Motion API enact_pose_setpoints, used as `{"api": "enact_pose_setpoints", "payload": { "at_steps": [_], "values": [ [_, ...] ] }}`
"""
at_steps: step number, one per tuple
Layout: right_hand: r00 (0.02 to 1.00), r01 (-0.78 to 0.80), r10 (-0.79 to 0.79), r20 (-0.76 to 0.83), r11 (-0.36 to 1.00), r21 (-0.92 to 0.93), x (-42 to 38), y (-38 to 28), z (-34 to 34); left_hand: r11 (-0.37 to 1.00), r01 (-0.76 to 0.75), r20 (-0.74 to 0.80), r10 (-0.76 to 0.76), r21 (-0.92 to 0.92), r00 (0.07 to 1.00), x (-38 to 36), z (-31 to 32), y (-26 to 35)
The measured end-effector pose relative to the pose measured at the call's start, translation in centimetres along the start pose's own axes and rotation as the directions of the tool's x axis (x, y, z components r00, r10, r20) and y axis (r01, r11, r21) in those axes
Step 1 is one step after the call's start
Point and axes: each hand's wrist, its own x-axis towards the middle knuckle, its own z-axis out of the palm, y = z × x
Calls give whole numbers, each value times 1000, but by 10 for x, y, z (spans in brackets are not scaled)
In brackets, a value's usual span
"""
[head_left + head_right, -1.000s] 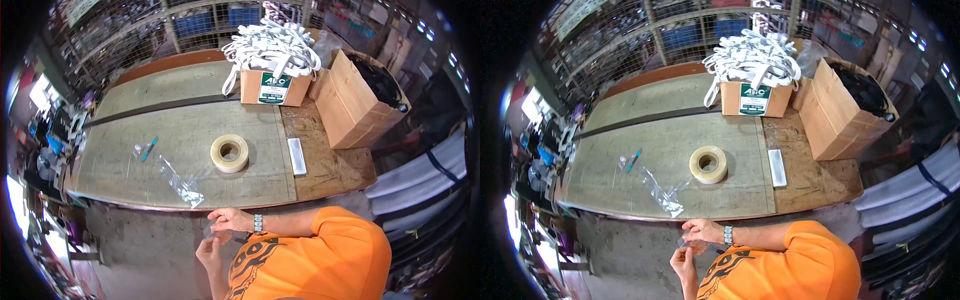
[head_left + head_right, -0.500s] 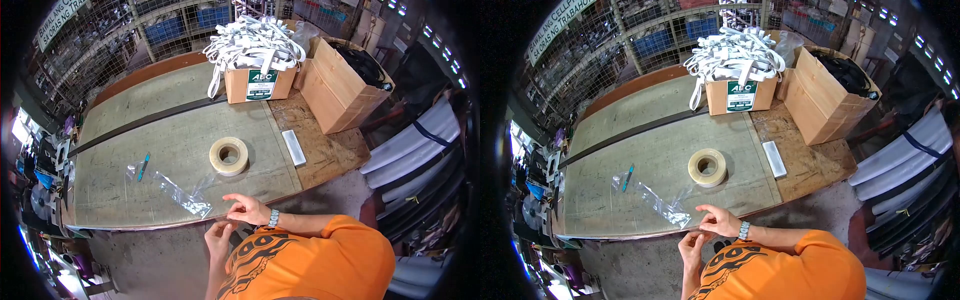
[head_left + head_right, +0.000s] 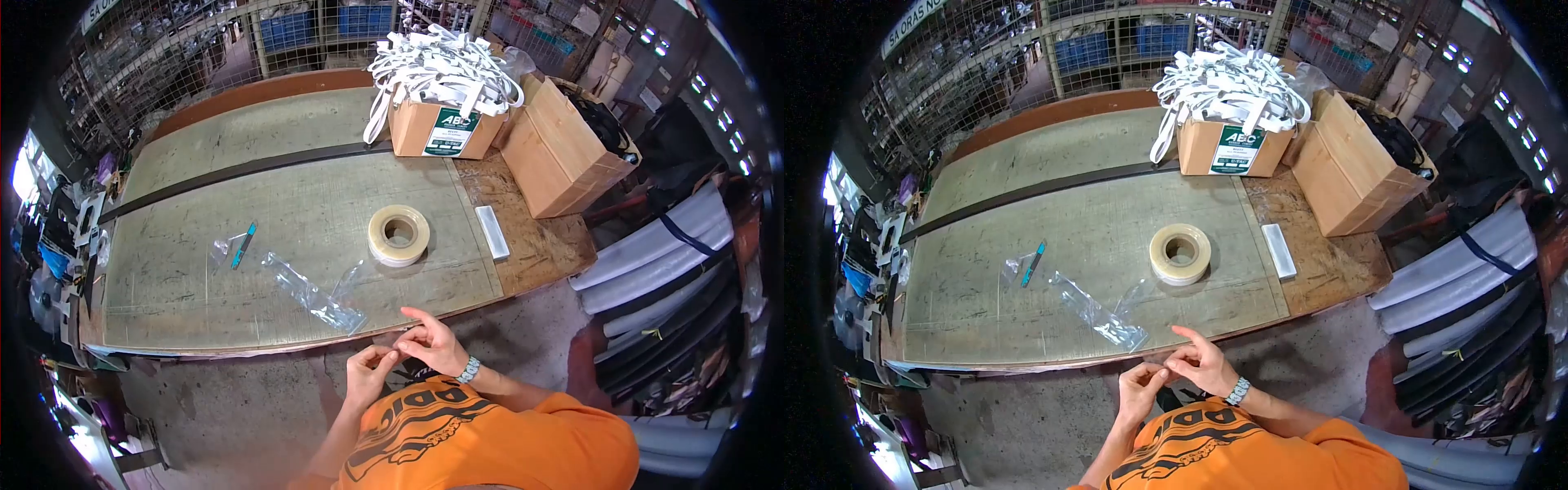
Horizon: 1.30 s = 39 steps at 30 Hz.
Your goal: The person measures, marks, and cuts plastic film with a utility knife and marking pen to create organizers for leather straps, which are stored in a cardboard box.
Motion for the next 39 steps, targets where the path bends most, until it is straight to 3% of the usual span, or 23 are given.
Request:
{"api": "enact_pose_setpoints", "payload": {
  "at_steps": [4, 5, 8, 14, 18, 28, 30, 32, 33, 39],
  "values": [
    [992, -31, 30, -122, 999, -10, -11, 19, -2, 1000, 9, 89, -9, -2, 996, 1, -2, 11],
    [988, -33, 46, -149, 996, 88, -15, 13, 3, 999, -1, 91, -4, 45, 996, 1, -4, 9],
    [974, -109, 137, -179, 982, 156, -20, 11, 3, 998, 15, 109, -22, 66, 994, 3, -8, 8],
    [962, -115, 154, -224, 977, 180, -18, 6, 6, 988, 71, 121, -88, 141, 989, 15, -7, 16],
    [952, -129, 183, -245, 967, 219, -5, 12, -5, 986, 17, 147, -42, 163, 988, 31, -3, 28],
    [986, -158, 166, 0, 936, 313, 89, 20, -7, 941, 43, -83, -16, 337, 996, 62, -39, 60],
    [984, -174, 175, 23, 936, 306, 108, 16, 0, 957, 31, -123, 5, 287, 992, 66, -54, 60],
    [975, -220, 219, 35, 932, 288, 119, 22, 7, 904, 38, -193, 50, 427, 980, 70, -65, 74],
    [976, -216, 213, 41, 942, 258, 125, 20, 11, 905, 122, -246, -20, 407, 969, 72, -70, 81],
    [983, -177, 168, 72, 975, 133, 156, 26, 49, 987, 71, -263, -32, 142, 964, 84, -130, 82]
  ]
}}
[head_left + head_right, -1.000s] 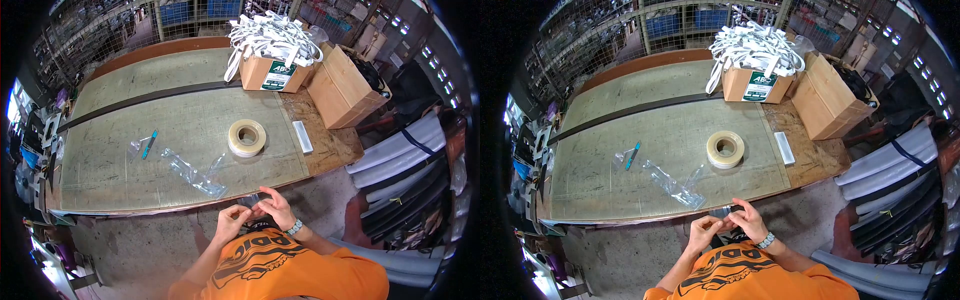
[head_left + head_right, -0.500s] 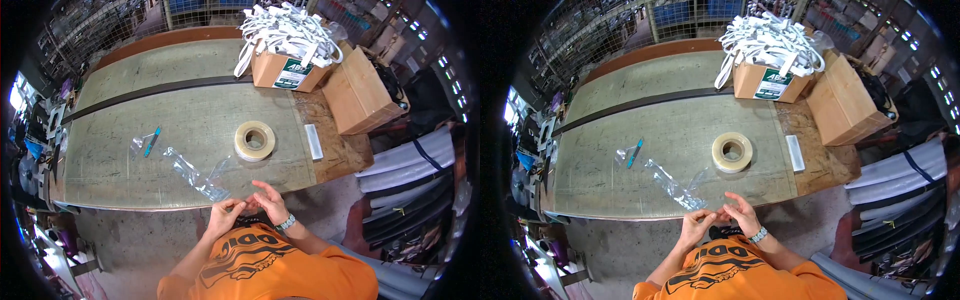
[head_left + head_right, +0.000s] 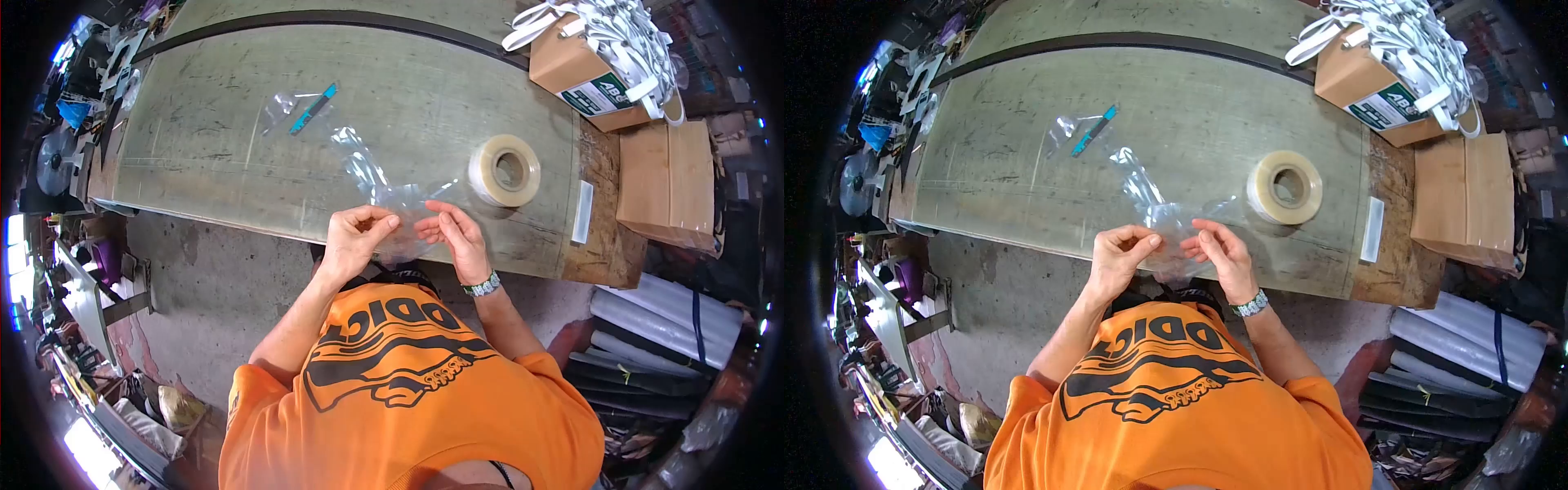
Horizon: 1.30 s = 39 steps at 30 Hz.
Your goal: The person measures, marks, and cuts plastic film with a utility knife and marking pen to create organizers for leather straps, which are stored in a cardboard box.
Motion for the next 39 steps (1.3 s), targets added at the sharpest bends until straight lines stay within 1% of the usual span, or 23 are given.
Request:
{"api": "enact_pose_setpoints", "payload": {
  "at_steps": [2, 5, 6, 8, 9, 10, 11, 13, 14, 16, 17, 19, 21, 23, 24, 26, 29, 30, 33, 34, 37, 39],
  "values": [
    [1000, -1, 1, -6, 1000, -25, 13, 4, 19, 998, 6, 28, -4, -64, 1000, 12, -25, -2],
    [996, 87, -89, -8, 983, -159, 34, 9, 65, 994, -26, 68, 33, -107, 997, 31, -69, -5],
    [1000, 7, -12, -22, 982, -187, 39, 8, 82, 992, -10, 81, 21, -127, 997, 35, -85, -3],
    [997, 73, -65, 45, 975, -210, 61, 26, 118, 993, 18, 126, -4, -115, 992, 51, -125, -3],
    [995, 81, -64, 80, 971, -223, 63, 34, 138, 991, 54, 140, -38, -119, 989, 49, -142, -4],
    [990, 83, -57, 131, 976, -201, 68, 37, 162, 959, 65, 183, -14, -278, 983, 47, -157, 14],
    [984, 133, -106, 140, 971, -201, 73, 47, 187, 951, 68, 184, -12, -301, 983, 53, -172, 14],
    [992, -18, 42, 116, 980, -198, 81, 63, 228, 948, 94, 185, -38, -304, 982, 57, -212, 7],
    [985, -81, 104, 134, 983, -163, 88, 69, 244, 983, 21, 149, 6, -184, 989, 59, -228, 5],
    [956, -225, 238, 169, 970, -93, 89, 76, 264, 958, 69, 117, -37, -278, 992, 56, -263, 5],
    [951, -247, 265, 161, 961, -123, 89, 78, 270, 940, 71, 95, -42, -334, 995, 57, -276, 7],
    [938, -282, 313, 149, 939, -199, 92, 79, 275, 939, 39, -12, -46, -342, 999, 59, -305, -3],
    [902, -311, 373, 216, 910, -274, 99, 75, 279, 936, 5, -122, -51, -351, 991, 57, -337, -12],
    [854, -328, 433, 290, 879, -347, 106, 70, 278, 901, -72, -225, -29, -429, 974, 53, -364, -15],
    [833, -312, 436, 340, 878, -362, 108, 72, 278, 883, -116, -283, -20, -456, 959, 48, -377, -15],
    [790, -254, 418, 449, 889, -381, 122, 79, 279, 897, -155, -384, -18, -414, 923, 35, -400, -4],
    [769, -77, 190, 611, 975, -207, 143, 94, 289, 913, -207, -494, 7, -351, 870, 14, -435, 5],
    [784, -51, 144, 603, 984, -169, 147, 100, 293, 917, -217, -510, 18, -334, 860, 9, -448, 6],
    [737, -259, 250, 629, 963, -79, 155, 80, 314, 905, -264, -597, 14, -333, 802, 5, -496, 15],
    [747, -261, 250, 616, 962, -74, 155, 82, 317, 906, -267, -594, 21, -329, 804, 6, -506, 20],
    [776, -291, 328, 538, 944, -157, 155, 79, 317, 903, -276, -592, 30, -330, 805, 16, -538, 23],
    [813, -256, 344, 470, 936, -243, 159, 78, 314, 899, -282, -588, 34, -334, 808, 26, -561, 25]
  ]
}}
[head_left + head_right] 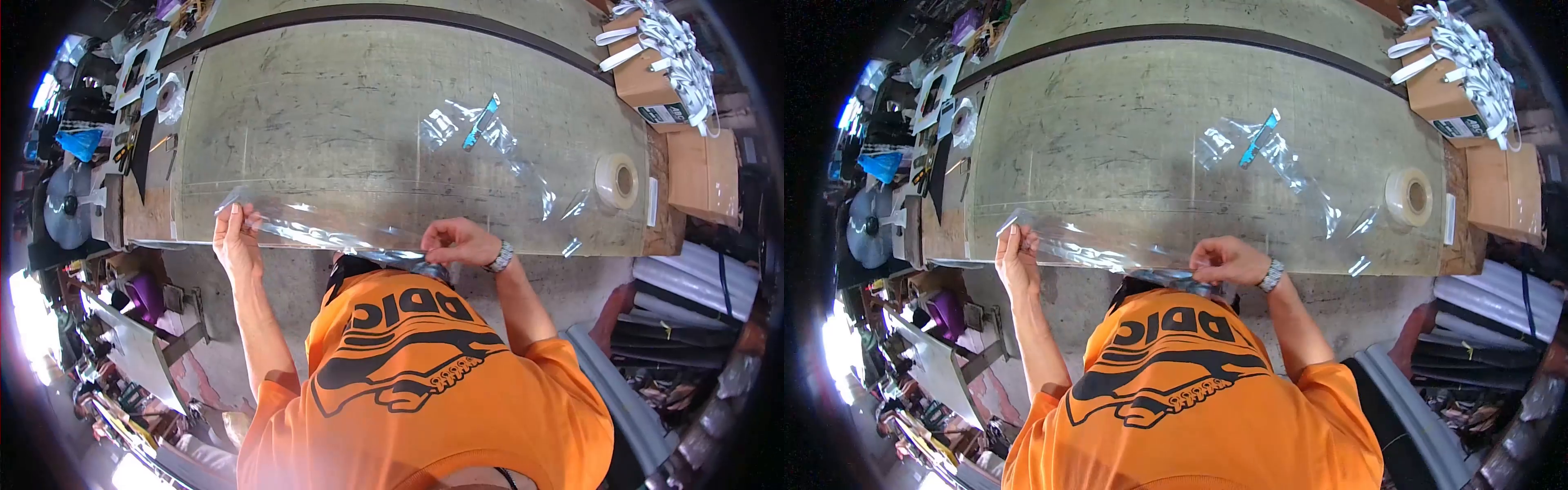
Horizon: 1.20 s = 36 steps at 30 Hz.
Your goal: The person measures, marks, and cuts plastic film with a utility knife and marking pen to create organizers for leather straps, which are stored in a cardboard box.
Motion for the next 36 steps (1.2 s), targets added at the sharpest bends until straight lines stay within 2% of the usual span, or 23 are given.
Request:
{"api": "enact_pose_setpoints", "payload": {
  "at_steps": [4, 7, 10, 11, 14, 16, 18, 21, 24, 27, 29, 30, 33, 36],
  "values": [
    [964, -93, 50, -261, 984, -155, 16, -21, 1, 997, 70, 94, -71, 20, 993, 56, -30, 8],
    [907, -107, -25, -420, 952, -286, 43, -43, -1, 993, 108, 137, -113, 44, 984, 100, -53, 14],
    [873, -125, -100, -478, 900, -417, 81, -50, -12, 979, 130, 86, -144, 158, 986, 136, -69, 22],
    [853, -176, -91, -514, 877, -447, 94, -69, 0, 978, 129, 119, -149, 166, 982, 147, -79, 22],
    [843, -265, -88, -531, 790, -552, 131, -68, -6, 900, 27, 82, -70, 436, 994, 174, -91, 31],
    [816, -302, -139, -562, 725, -619, 152, -74, 4, 667, -76, 57, 50, 741, 997, 186, -97, 44],
    [795, -342, -98, -598, 742, -577, 169, -76, 7, 682, -111, 63, 96, 722, 993, 213, -115, 32],
    [753, -340, -98, -651, 788, -513, 192, -78, 11, 539, -267, 156, 243, 799, 957, 253, -137, 18],
    [733, -366, -126, -668, 755, -544, 213, -81, 6, 333, -328, 188, 389, 884, 902, 263, -122, 32],
    [718, -343, -178, -673, 750, -565, 232, -89, 7, 489, -426, 210, 436, 761, 875, 290, -133, 33],
    [709, -332, -215, -672, 739, -587, 244, -79, -4, 481, -429, 186, 472, 764, 861, 292, -126, 52],
    [720, -338, -179, -670, 753, -565, 246, -76, -9, 475, -426, 172, 488, 770, 856, 291, -126, 58],
    [753, -385, -55, -656, 772, -506, 258, -78, -7, 440, -289, 101, 402, 850, 910, 301, -147, 36],
    [752, -391, -98, -651, 729, -561, 262, -62, -23, 389, -229, 52, 415, 892, 908, 302, -149, 29]
  ]
}}
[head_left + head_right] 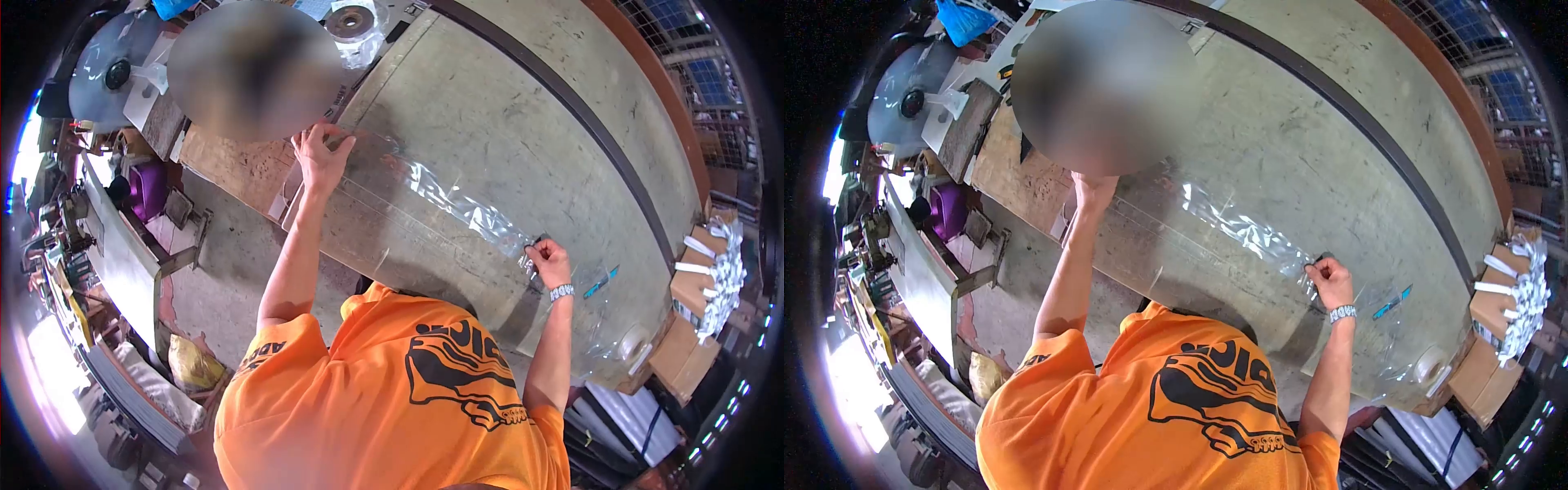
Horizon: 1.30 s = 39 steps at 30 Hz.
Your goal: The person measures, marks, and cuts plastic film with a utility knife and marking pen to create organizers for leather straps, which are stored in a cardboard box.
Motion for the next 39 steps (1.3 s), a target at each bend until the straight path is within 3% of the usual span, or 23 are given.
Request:
{"api": "enact_pose_setpoints", "payload": {
  "at_steps": [5, 8, 11, 14, 17, 20, 21, 25, 29, 32, 34, 39],
  "values": [
    [1000, -28, 28, -8, 999, -35, -10, -32, -7, 995, 47, -79, -40, 89, 996, -9, -7, 9],
    [997, 40, -44, -57, 997, -63, -16, -33, -8, 996, -6, -70, 12, 87, 998, -16, -11, 1],
    [998, 36, -40, -53, 996, -77, -21, -29, -8, 994, 44, -38, -40, 105, 998, -18, -17, 2],
    [931, 244, -256, -261, 967, -78, -35, -50, -9, 992, 45, -33, -42, 116, 999, -22, -20, -3],
    [832, 344, -331, -446, 938, -54, -41, -46, -13, 990, 46, -15, -44, 136, 999, -21, -26, 3],
    [971, 110, -104, -214, 994, 15, -32, -18, -11, 991, 38, -16, -36, 126, 999, -16, -20, 3],
    [984, 53, -72, -164, 992, -116, -28, -7, -11, 992, 13, -20, -11, 125, 1000, -13, -16, 2],
    [956, 68, -55, -288, 997, 37, -30, -13, -8, 993, -29, -19, 31, 115, 999, -12, -16, -9],
    [938, 37, -83, -337, 989, -141, -32, -12, -9, 979, -94, -62, 106, 179, 992, -14, -6, -13],
    [910, 57, -105, -402, 990, -129, -30, 20, -1, 969, -73, -69, 92, 235, 993, -13, -5, -19],
    [874, 62, -154, -461, 976, -209, -41, 19, -2, 990, -73, -34, 78, 120, 996, -11, -1, -33],
    [835, -29, -8, -550, 998, -58, -63, 33, -1, 988, -123, -59, 129, 95, 990, -7, 3, -43]
  ]
}}
